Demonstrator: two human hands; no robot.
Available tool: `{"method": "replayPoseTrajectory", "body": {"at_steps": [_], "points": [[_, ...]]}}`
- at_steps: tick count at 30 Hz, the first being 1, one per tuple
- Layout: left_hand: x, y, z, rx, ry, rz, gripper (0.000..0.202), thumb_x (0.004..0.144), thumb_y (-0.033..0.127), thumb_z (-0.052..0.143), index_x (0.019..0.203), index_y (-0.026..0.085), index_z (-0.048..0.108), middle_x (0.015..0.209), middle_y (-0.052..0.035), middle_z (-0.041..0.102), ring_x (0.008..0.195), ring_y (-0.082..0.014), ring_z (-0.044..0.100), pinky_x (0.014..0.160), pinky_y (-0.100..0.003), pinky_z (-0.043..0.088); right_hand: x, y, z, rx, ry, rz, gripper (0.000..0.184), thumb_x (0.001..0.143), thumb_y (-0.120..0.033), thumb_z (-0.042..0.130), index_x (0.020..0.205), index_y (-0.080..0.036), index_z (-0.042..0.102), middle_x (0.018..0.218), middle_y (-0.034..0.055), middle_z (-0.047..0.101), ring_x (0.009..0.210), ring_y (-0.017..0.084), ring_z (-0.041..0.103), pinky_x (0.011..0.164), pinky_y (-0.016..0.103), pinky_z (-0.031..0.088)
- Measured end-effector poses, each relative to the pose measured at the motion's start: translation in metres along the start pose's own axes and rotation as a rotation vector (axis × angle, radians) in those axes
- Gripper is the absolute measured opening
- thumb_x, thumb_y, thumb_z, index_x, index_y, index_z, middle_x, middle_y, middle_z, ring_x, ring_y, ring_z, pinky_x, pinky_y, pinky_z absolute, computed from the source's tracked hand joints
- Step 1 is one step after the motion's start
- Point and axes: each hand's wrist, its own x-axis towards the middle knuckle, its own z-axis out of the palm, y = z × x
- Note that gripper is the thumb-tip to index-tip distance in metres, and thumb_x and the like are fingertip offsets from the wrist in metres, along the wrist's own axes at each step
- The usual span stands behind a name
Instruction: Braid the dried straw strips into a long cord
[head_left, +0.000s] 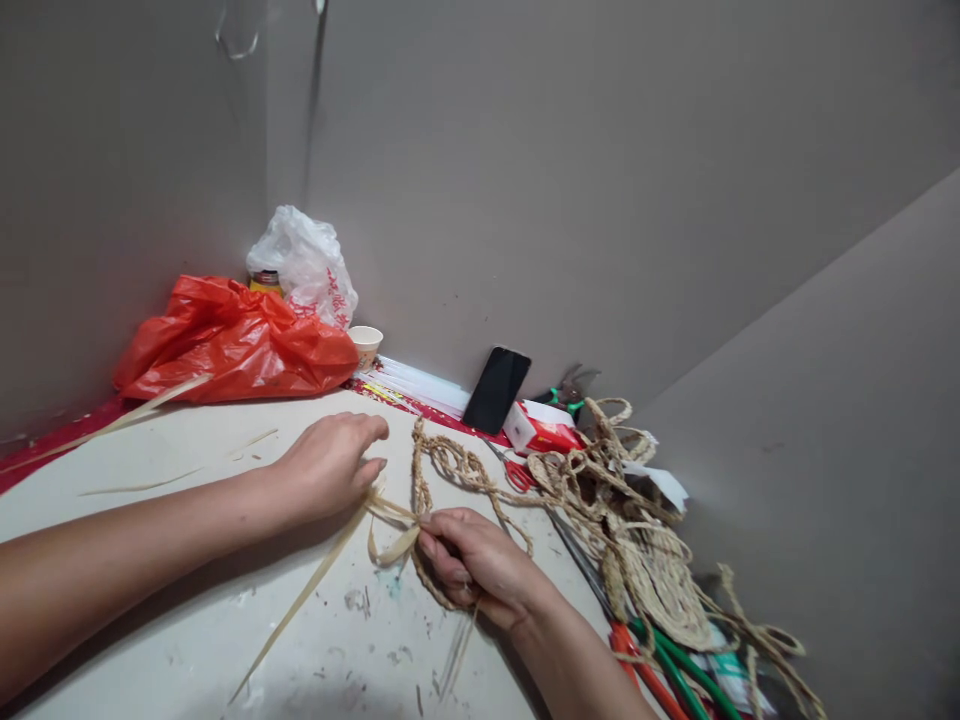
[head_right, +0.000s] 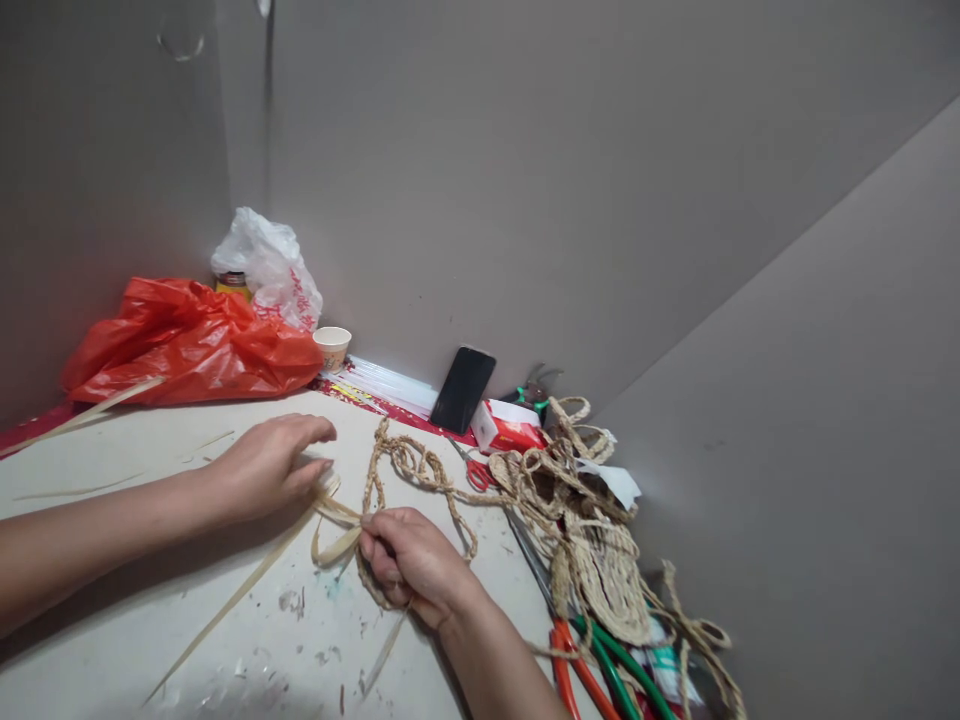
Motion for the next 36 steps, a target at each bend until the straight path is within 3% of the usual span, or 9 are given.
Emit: {"method": "replayPoseTrajectory", "body": {"at_steps": [5,9,14,17,22,25,27,32,36], "points": [[-0.006,0.013,-0.016,0.037,-0.095,-0.077,0.02,0.076,0.03,0.05,0.06,0.019,0.056,0.054,-0.0016,0.053,0.052,-0.0149,0.046,0.059,-0.027,0.029,0.0,0.0,0.002,-0.017,0.009,0.0,0.032,0.079,-0.033,0.052,0.052,-0.016,0.051,0.03,-0.0089,0.033,0.025,0.003,0.019,0.027,0.018,0.013],[0.004,0.008,0.003,0.063,-0.037,-0.067,0.021,0.077,0.03,0.047,0.063,0.02,0.058,0.063,-0.0045,0.059,0.058,-0.0166,0.049,0.059,-0.027,0.029,0.0,0.001,0.002,-0.022,0.01,0.004,0.032,0.078,-0.034,0.053,0.053,-0.016,0.052,0.03,-0.0088,0.034,0.025,0.003,0.018,0.027,0.018,0.012],[0.014,-0.006,0.035,-0.045,-0.145,-0.151,0.011,0.066,0.03,0.057,0.063,0.019,0.058,0.063,-0.0016,0.06,0.059,-0.0147,0.05,0.055,-0.025,0.029,0.001,0.002,0.002,-0.052,0.01,0.008,0.034,0.079,-0.037,0.053,0.052,-0.016,0.052,0.029,-0.0088,0.034,0.025,0.004,0.02,0.028,0.018,0.013],[0.018,-0.016,0.038,-0.205,-0.157,-0.152,0.008,0.066,0.022,0.053,0.062,0.018,0.059,0.06,0.0008,0.058,0.056,-0.012,0.048,0.054,-0.023,0.031,0.0,0.002,0.002,-0.076,0.014,-0.004,0.034,0.079,-0.037,0.052,0.052,-0.016,0.051,0.029,-0.0086,0.034,0.025,0.004,0.021,0.029,0.019,0.014],[0.031,-0.034,0.013,-0.404,0.173,-0.133,0.013,0.073,0.024,0.049,0.072,0.016,0.059,0.07,0.0,0.061,0.067,-0.0125,0.053,0.064,-0.022,0.037,0.0,0.003,0.001,-0.092,0.003,-0.011,0.035,0.081,-0.037,0.051,0.053,-0.016,0.051,0.03,-0.0084,0.034,0.025,0.004,0.022,0.029,0.019,0.013],[0.029,-0.029,-0.005,-0.416,0.318,-0.098,0.017,0.077,0.026,0.048,0.08,0.015,0.061,0.074,-0.0007,0.062,0.07,-0.0129,0.053,0.067,-0.023,0.039,0.0,0.003,0.001,-0.1,-0.002,0.004,0.036,0.082,-0.038,0.051,0.053,-0.016,0.051,0.03,-0.0086,0.034,0.026,0.004,0.02,0.029,0.019,0.013],[0.02,-0.015,-0.008,-0.442,0.251,-0.072,0.017,0.077,0.025,0.048,0.081,0.016,0.062,0.073,-0.0004,0.061,0.069,-0.0126,0.053,0.066,-0.023,0.039,0.0,0.002,0.001,-0.101,-0.011,0.004,0.035,0.082,-0.038,0.051,0.054,-0.016,0.05,0.031,-0.0089,0.033,0.026,0.004,0.02,0.029,0.02,0.013],[-0.007,0.021,0.017,-0.664,-0.175,-0.203,0.015,0.068,0.015,0.049,0.078,0.015,0.059,0.061,0.0025,0.057,0.052,-0.009,0.048,0.049,-0.019,0.034,-0.002,0.001,0.001,-0.088,-0.027,0.002,0.034,0.081,-0.041,0.053,0.057,-0.016,0.052,0.032,-0.0093,0.033,0.026,0.004,0.021,0.029,0.019,0.014],[-0.016,0.025,0.039,-0.739,-0.23,-0.256,0.01,0.065,0.015,0.047,0.07,0.016,0.057,0.054,0.0038,0.053,0.049,-0.0086,0.045,0.046,-0.019,0.031,-0.002,0.002,0.0,-0.084,-0.037,0.0,0.033,0.082,-0.04,0.052,0.061,-0.015,0.054,0.033,-0.009,0.034,0.028,0.004,0.021,0.03,0.019,0.014]]}}
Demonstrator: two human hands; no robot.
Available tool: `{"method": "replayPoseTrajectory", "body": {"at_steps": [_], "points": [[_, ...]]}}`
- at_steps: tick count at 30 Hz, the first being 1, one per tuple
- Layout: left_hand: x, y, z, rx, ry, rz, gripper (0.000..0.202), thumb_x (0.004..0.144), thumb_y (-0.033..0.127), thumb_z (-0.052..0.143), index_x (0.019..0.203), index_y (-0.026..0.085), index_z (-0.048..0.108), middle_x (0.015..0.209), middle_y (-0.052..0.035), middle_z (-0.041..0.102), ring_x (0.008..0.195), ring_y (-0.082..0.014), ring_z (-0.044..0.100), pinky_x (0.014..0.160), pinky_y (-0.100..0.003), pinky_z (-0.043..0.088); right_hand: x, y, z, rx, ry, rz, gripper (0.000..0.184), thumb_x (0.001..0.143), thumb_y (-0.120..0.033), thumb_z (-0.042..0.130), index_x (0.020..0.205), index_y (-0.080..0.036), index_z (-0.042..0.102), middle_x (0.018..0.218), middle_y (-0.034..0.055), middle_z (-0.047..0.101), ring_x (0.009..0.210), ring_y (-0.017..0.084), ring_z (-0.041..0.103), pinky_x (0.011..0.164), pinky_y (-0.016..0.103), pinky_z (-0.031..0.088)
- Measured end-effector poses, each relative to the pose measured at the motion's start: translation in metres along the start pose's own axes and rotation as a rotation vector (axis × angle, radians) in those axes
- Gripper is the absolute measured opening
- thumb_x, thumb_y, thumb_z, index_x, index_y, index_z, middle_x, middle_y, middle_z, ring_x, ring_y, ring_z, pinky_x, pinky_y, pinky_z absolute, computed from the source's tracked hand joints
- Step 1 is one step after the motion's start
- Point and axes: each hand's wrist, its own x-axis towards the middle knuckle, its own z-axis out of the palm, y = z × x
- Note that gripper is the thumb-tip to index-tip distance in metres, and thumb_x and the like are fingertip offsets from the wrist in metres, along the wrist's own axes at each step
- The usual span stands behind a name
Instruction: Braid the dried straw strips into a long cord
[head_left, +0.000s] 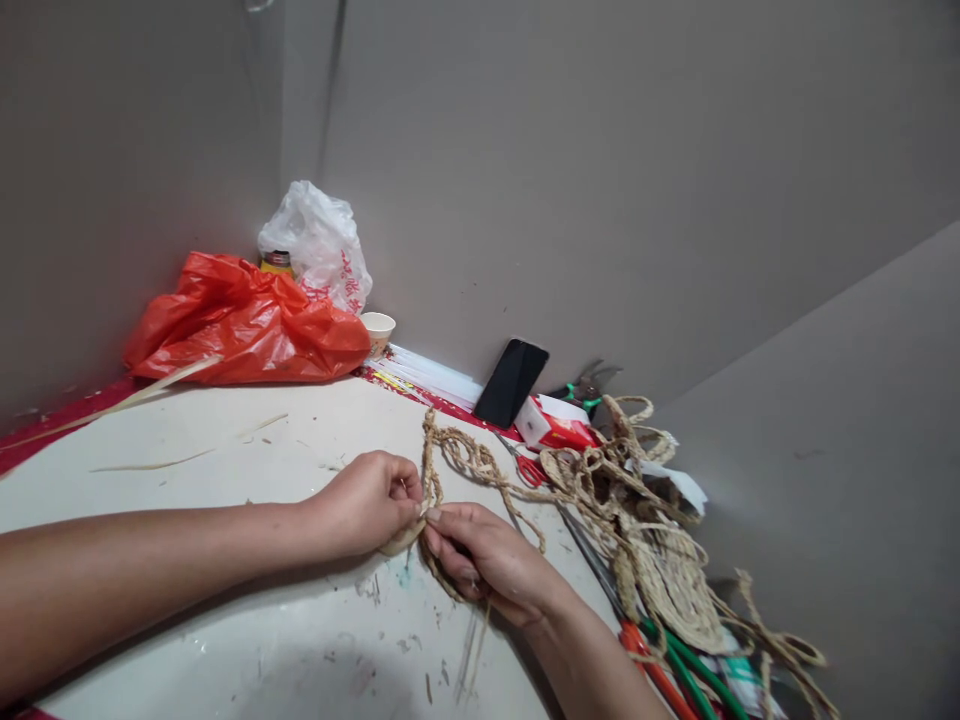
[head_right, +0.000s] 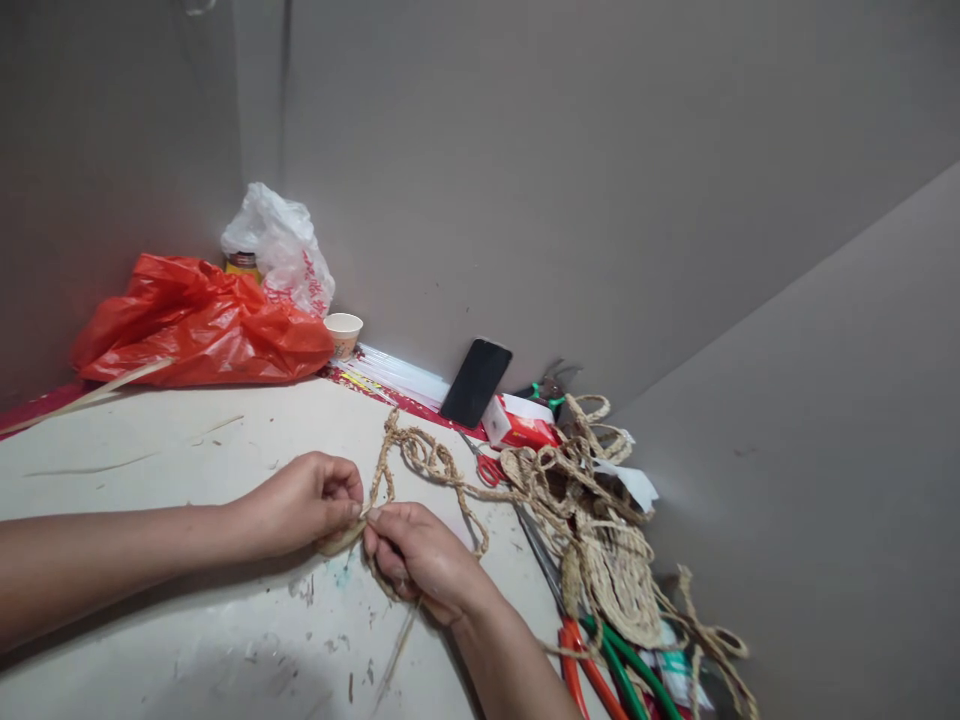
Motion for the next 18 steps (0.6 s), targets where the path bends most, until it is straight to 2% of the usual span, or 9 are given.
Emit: {"method": "replayPoseTrajectory", "body": {"at_steps": [6,12,18], "points": [[0.0032,-0.0052,0.0001,-0.015,-0.009,0.02,0.007,0.066,0.018,0.049,0.066,0.016,0.056,0.05,0.0042,0.052,0.049,-0.009,0.046,0.049,-0.02,0.034,-0.0007,-0.0009,0.0007,-0.001,-0.004,-0.003,0.032,0.082,-0.041,0.053,0.063,-0.015,0.055,0.033,-0.0091,0.034,0.029,0.004,0.021,0.032,0.019,0.014],[0.0022,-0.003,0.0003,-0.022,-0.042,-0.029,0.012,0.067,0.021,0.051,0.067,0.014,0.061,0.051,0.0026,0.053,0.049,-0.0092,0.045,0.049,-0.02,0.033,-0.002,-0.0006,0.0001,-0.028,-0.015,-0.014,0.035,0.081,-0.046,0.055,0.065,-0.015,0.055,0.034,-0.0096,0.034,0.03,0.004,0.022,0.031,0.019,0.014],[0.0045,-0.0081,0.0012,-0.145,-0.12,-0.043,0.014,0.064,0.02,0.051,0.068,0.012,0.062,0.054,0.0031,0.051,0.049,-0.0075,0.04,0.047,-0.019,0.031,-0.0018,-0.0012,0.0024,-0.05,0.034,-0.007,0.037,0.08,-0.047,0.055,0.06,-0.015,0.053,0.033,-0.0092,0.034,0.029,0.004,0.023,0.031,0.018,0.016]]}}
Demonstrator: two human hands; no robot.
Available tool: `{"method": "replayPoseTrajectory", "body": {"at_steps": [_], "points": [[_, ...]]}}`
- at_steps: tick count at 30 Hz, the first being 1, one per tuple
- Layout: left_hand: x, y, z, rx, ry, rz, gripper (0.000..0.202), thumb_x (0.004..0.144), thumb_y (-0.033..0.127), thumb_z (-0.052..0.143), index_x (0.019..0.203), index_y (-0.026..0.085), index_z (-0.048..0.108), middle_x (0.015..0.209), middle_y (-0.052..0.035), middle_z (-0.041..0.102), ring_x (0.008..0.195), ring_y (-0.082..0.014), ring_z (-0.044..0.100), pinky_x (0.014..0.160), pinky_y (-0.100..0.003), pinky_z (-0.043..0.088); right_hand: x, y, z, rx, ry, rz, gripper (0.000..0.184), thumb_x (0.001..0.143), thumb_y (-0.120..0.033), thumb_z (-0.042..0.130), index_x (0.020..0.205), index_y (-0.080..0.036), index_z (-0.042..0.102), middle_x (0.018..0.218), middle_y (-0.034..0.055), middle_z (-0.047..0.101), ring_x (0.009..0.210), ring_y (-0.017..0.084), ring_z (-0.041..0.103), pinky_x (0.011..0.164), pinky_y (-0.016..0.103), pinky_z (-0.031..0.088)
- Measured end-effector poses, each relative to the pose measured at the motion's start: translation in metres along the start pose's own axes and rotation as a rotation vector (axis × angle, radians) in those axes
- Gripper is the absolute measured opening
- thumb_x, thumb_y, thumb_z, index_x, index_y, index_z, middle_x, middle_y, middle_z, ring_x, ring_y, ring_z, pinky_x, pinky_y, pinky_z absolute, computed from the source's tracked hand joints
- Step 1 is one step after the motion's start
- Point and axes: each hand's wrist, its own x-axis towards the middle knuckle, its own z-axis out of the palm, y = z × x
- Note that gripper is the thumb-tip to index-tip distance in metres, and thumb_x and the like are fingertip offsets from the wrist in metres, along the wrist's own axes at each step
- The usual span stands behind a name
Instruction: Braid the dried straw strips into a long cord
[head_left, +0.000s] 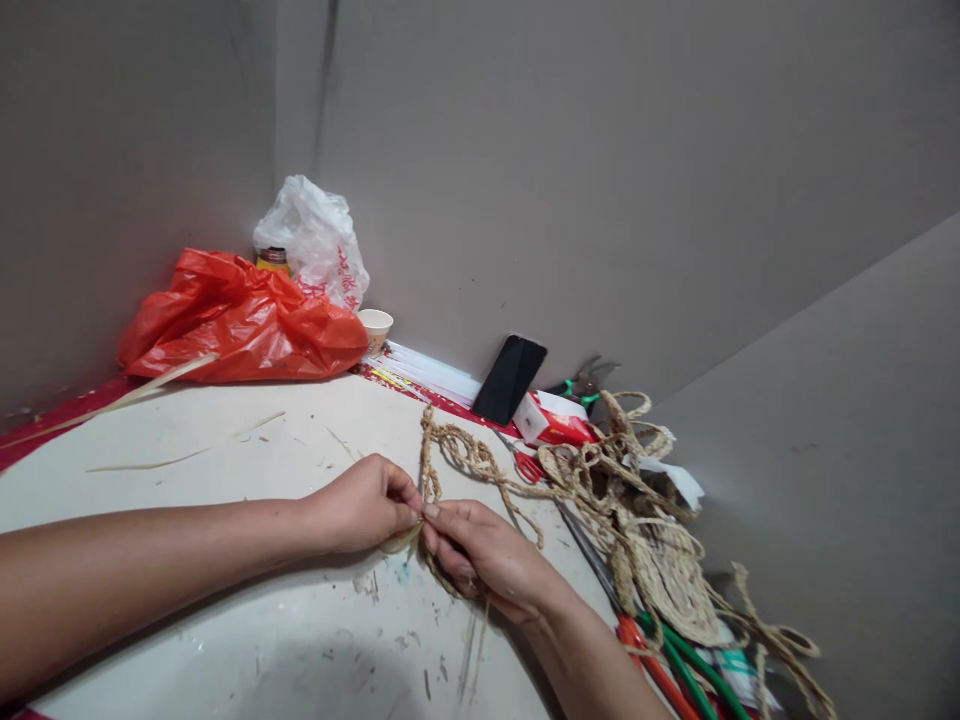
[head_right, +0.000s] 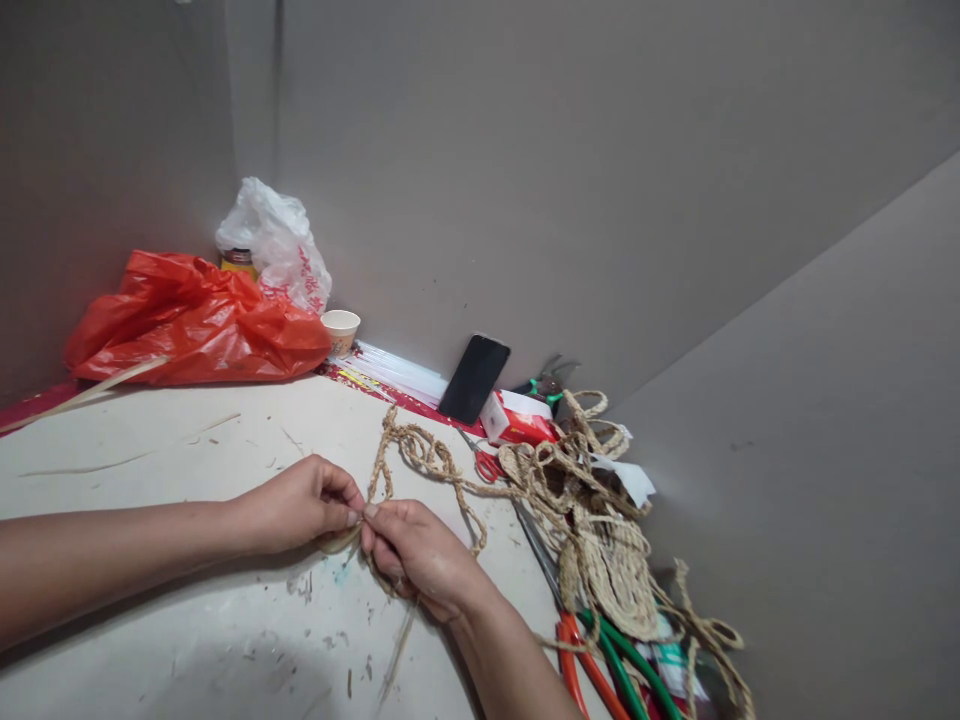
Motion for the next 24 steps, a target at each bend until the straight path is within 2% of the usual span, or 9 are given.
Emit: {"method": "replayPoseTrajectory", "body": {"at_steps": [5,7,10,11,13,15,17,21,24], "points": [[-0.002,0.007,-0.002,0.004,-0.045,-0.055,0.018,0.067,0.022,0.048,0.071,0.012,0.062,0.056,0.001,0.054,0.05,-0.0087,0.043,0.048,-0.02,0.032,0.001,0.0,0.003,-0.019,0.059,-0.034,0.034,0.081,-0.034,0.049,0.051,-0.017,0.05,0.03,-0.008,0.033,0.026,0.005,0.023,0.03,0.019,0.016],[-0.002,0.012,-0.007,0.119,0.025,-0.003,0.019,0.069,0.022,0.046,0.073,0.014,0.062,0.06,0.0005,0.056,0.052,-0.0096,0.046,0.051,-0.021,0.034,0.001,0.0,0.003,-0.006,0.046,-0.047,0.034,0.08,-0.032,0.048,0.049,-0.017,0.048,0.03,-0.0079,0.033,0.027,0.005,0.022,0.03,0.02,0.015],[0.0,0.016,-0.015,0.384,0.212,0.174,0.02,0.07,0.019,0.046,0.081,0.017,0.062,0.077,-0.0009,0.061,0.063,-0.0113,0.05,0.06,-0.022,0.037,0.001,-0.001,0.004,0.001,0.033,-0.057,0.034,0.08,-0.031,0.048,0.049,-0.018,0.046,0.031,-0.0079,0.032,0.028,0.005,0.022,0.03,0.02,0.015],[0.001,0.015,-0.017,0.45,0.23,0.21,0.022,0.07,0.019,0.046,0.084,0.018,0.062,0.082,-0.0012,0.062,0.066,-0.012,0.051,0.062,-0.022,0.038,0.001,-0.001,0.003,0.006,0.03,-0.06,0.033,0.08,-0.031,0.048,0.049,-0.018,0.046,0.031,-0.0079,0.032,0.028,0.005,0.022,0.03,0.02,0.015],[0.003,0.012,-0.019,0.496,0.154,0.211,0.023,0.071,0.021,0.048,0.089,0.019,0.062,0.083,-0.0013,0.062,0.068,-0.013,0.052,0.063,-0.023,0.038,0.001,0.0,0.003,0.018,0.027,-0.059,0.033,0.079,-0.033,0.049,0.049,-0.018,0.047,0.031,-0.0082,0.032,0.028,0.005,0.021,0.03,0.02,0.015],[0.005,0.008,-0.018,0.464,0.032,0.17,0.022,0.073,0.023,0.048,0.091,0.018,0.06,0.077,-0.0007,0.062,0.066,-0.013,0.053,0.061,-0.022,0.038,0.001,0.001,0.002,0.021,0.032,-0.052,0.034,0.079,-0.035,0.05,0.05,-0.018,0.048,0.031,-0.0083,0.032,0.027,0.005,0.021,0.03,0.019,0.015],[0.006,0.005,-0.015,0.425,-0.042,0.142,0.022,0.074,0.024,0.048,0.092,0.017,0.058,0.074,-0.0001,0.061,0.064,-0.0124,0.052,0.058,-0.021,0.037,0.001,0.001,0.002,0.018,0.041,-0.045,0.033,0.079,-0.036,0.051,0.051,-0.017,0.048,0.031,-0.0083,0.033,0.027,0.004,0.02,0.029,0.019,0.015],[0.005,0.005,-0.011,0.447,-0.055,0.116,0.023,0.073,0.022,0.049,0.092,0.016,0.06,0.07,0.0012,0.06,0.06,-0.0107,0.049,0.056,-0.02,0.035,0.001,0.0,0.003,0.025,0.034,-0.049,0.033,0.079,-0.035,0.051,0.051,-0.018,0.047,0.03,-0.0086,0.032,0.027,0.004,0.02,0.029,0.018,0.015],[0.005,0.007,-0.01,0.471,-0.071,0.126,0.02,0.073,0.02,0.046,0.08,0.015,0.064,0.065,0.0022,0.059,0.059,-0.0097,0.047,0.055,-0.019,0.033,0.001,0.0,0.002,0.016,0.034,-0.05,0.035,0.08,-0.037,0.05,0.052,-0.018,0.047,0.031,-0.0088,0.032,0.027,0.005,0.02,0.03,0.019,0.015]]}}
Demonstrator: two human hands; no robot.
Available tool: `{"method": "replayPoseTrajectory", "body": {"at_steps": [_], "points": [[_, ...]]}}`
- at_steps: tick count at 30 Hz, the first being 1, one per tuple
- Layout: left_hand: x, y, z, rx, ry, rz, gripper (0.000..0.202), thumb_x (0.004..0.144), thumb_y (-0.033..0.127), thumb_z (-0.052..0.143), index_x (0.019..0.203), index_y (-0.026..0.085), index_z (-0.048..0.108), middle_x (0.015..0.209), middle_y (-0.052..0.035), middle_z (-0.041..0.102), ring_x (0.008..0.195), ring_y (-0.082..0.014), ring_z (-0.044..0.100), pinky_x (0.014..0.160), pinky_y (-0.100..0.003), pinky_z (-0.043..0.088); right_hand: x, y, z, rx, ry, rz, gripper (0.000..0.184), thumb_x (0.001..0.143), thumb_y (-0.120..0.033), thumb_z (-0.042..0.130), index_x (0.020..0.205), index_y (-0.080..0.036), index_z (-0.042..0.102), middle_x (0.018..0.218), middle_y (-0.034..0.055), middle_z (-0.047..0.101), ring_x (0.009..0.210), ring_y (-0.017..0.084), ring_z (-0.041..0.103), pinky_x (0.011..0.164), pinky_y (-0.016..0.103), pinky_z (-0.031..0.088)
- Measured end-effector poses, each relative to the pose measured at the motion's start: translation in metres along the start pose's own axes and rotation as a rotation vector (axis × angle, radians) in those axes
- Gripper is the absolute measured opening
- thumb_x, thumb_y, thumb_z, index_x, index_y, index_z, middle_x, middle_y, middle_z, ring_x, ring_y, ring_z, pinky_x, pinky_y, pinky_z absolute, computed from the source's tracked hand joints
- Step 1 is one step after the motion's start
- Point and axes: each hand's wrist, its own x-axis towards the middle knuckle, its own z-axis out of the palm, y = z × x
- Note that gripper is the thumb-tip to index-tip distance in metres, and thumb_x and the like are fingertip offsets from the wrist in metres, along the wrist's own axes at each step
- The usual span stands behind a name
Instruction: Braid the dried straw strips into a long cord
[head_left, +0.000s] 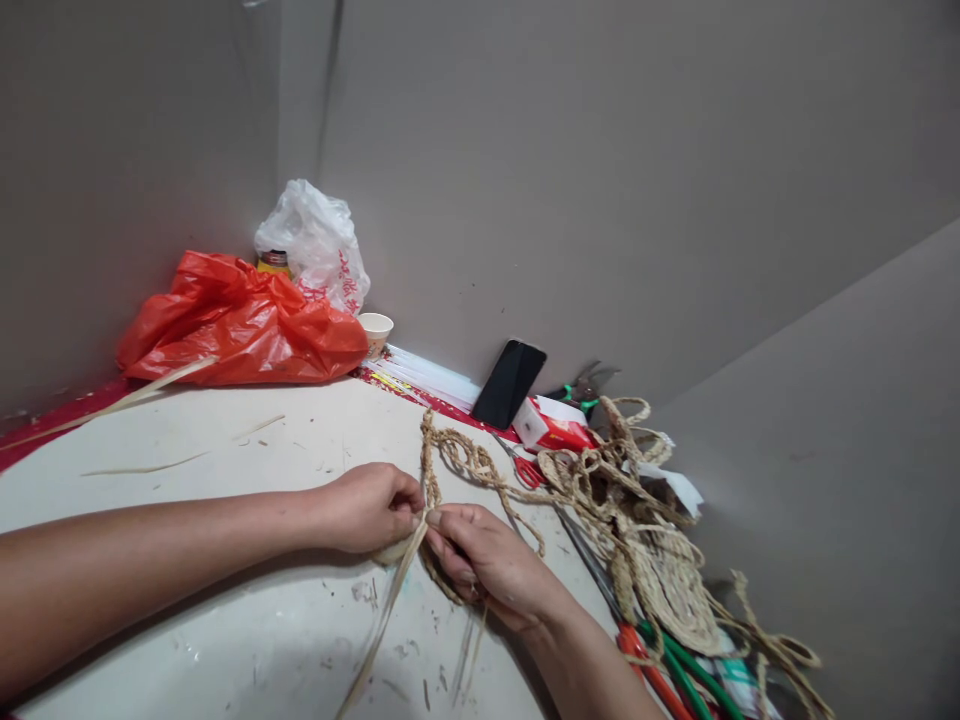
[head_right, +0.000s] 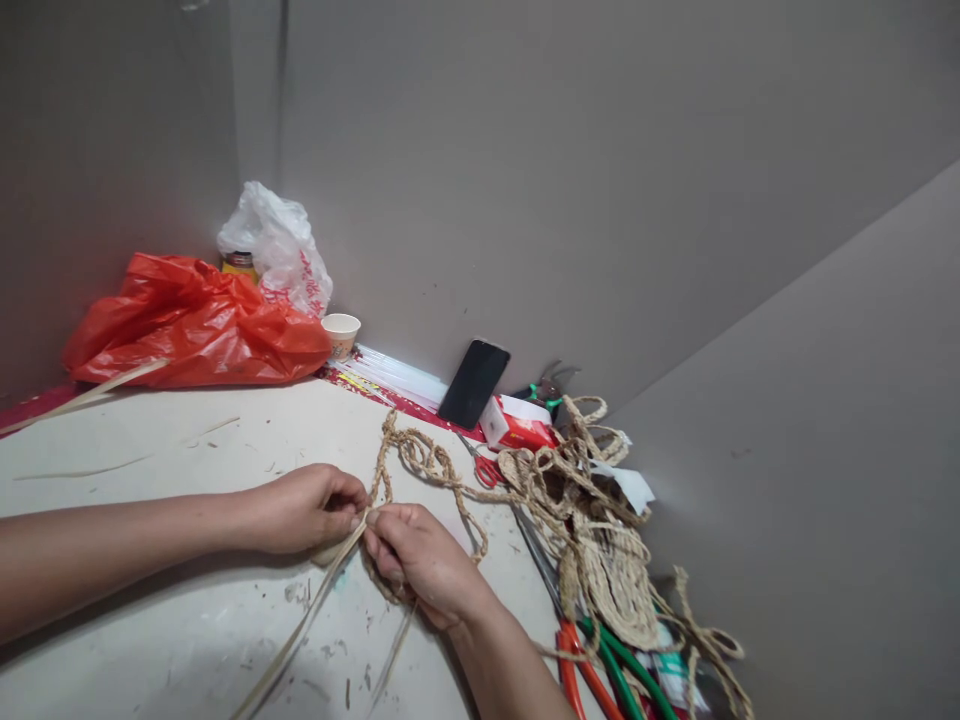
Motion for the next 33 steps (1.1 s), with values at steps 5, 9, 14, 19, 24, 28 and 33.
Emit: {"method": "replayPoseTrajectory", "body": {"at_steps": [5,9,14,19,24,28,33], "points": [[0.001,0.0,-0.003,-0.043,-0.02,0.013,0.022,0.074,0.02,0.044,0.077,0.015,0.065,0.065,0.0031,0.059,0.061,-0.0094,0.047,0.056,-0.018,0.033,0.0,0.002,0.001,-0.096,0.052,-0.034,0.038,0.083,-0.04,0.049,0.053,-0.018,0.047,0.033,-0.0084,0.034,0.029,0.005,0.021,0.031,0.02,0.015],[0.001,0.0,-0.005,-0.004,0.016,0.051,0.017,0.077,0.022,0.044,0.072,0.016,0.06,0.062,0.0042,0.054,0.059,-0.0088,0.045,0.055,-0.018,0.032,-0.001,0.001,0.005,-0.17,0.114,-0.057,0.039,0.083,-0.043,0.048,0.054,-0.017,0.047,0.035,-0.0081,0.034,0.032,0.005,0.022,0.033,0.02,0.013],[0.002,0.001,-0.007,-0.024,-0.027,0.064,0.016,0.078,0.02,0.042,0.074,0.016,0.057,0.062,0.0039,0.053,0.058,-0.0087,0.043,0.056,-0.018,0.032,-0.001,0.001,0.008,-0.214,0.141,-0.082,0.039,0.084,-0.041,0.048,0.053,-0.017,0.046,0.036,-0.0075,0.035,0.033,0.004,0.022,0.035,0.02,0.013],[0.005,0.0,-0.011,-0.194,-0.14,-0.009,0.021,0.079,0.024,0.043,0.081,0.014,0.062,0.066,0.0026,0.053,0.059,-0.0085,0.042,0.054,-0.019,0.032,0.0,0.001,0.004,-0.119,0.083,-0.081,0.039,0.083,-0.039,0.049,0.051,-0.017,0.045,0.034,-0.0077,0.034,0.032,0.005,0.022,0.034,0.02,0.014],[0.009,-0.008,-0.007,-0.523,-0.255,-0.101,0.017,0.075,0.028,0.051,0.077,0.013,0.059,0.058,0.0045,0.045,0.049,-0.0062,0.034,0.048,-0.019,0.027,0.0,-0.001,-0.004,0.067,-0.05,-0.048,0.034,0.084,-0.036,0.05,0.055,-0.018,0.045,0.033,-0.0098,0.031,0.03,0.004,0.017,0.032,0.019,0.016],[0.011,-0.009,-0.002,-0.709,-0.223,-0.148,0.015,0.068,0.027,0.06,0.073,0.014,0.054,0.059,0.0051,0.047,0.05,-0.0054,0.037,0.05,-0.019,0.029,-0.001,-0.002,-0.007,0.089,-0.059,-0.033,0.033,0.082,-0.035,0.052,0.055,-0.018,0.046,0.034,-0.0096,0.032,0.03,0.004,0.018,0.033,0.018,0.016],[0.012,-0.009,-0.002,-0.711,-0.182,-0.112,0.015,0.066,0.025,0.062,0.072,0.014,0.054,0.061,0.0052,0.049,0.055,-0.0059,0.04,0.056,-0.018,0.031,-0.002,-0.004,-0.007,0.079,-0.047,-0.001,0.033,0.082,-0.037,0.053,0.056,-0.017,0.047,0.034,-0.0094,0.032,0.03,0.004,0.018,0.032,0.019,0.014]]}}
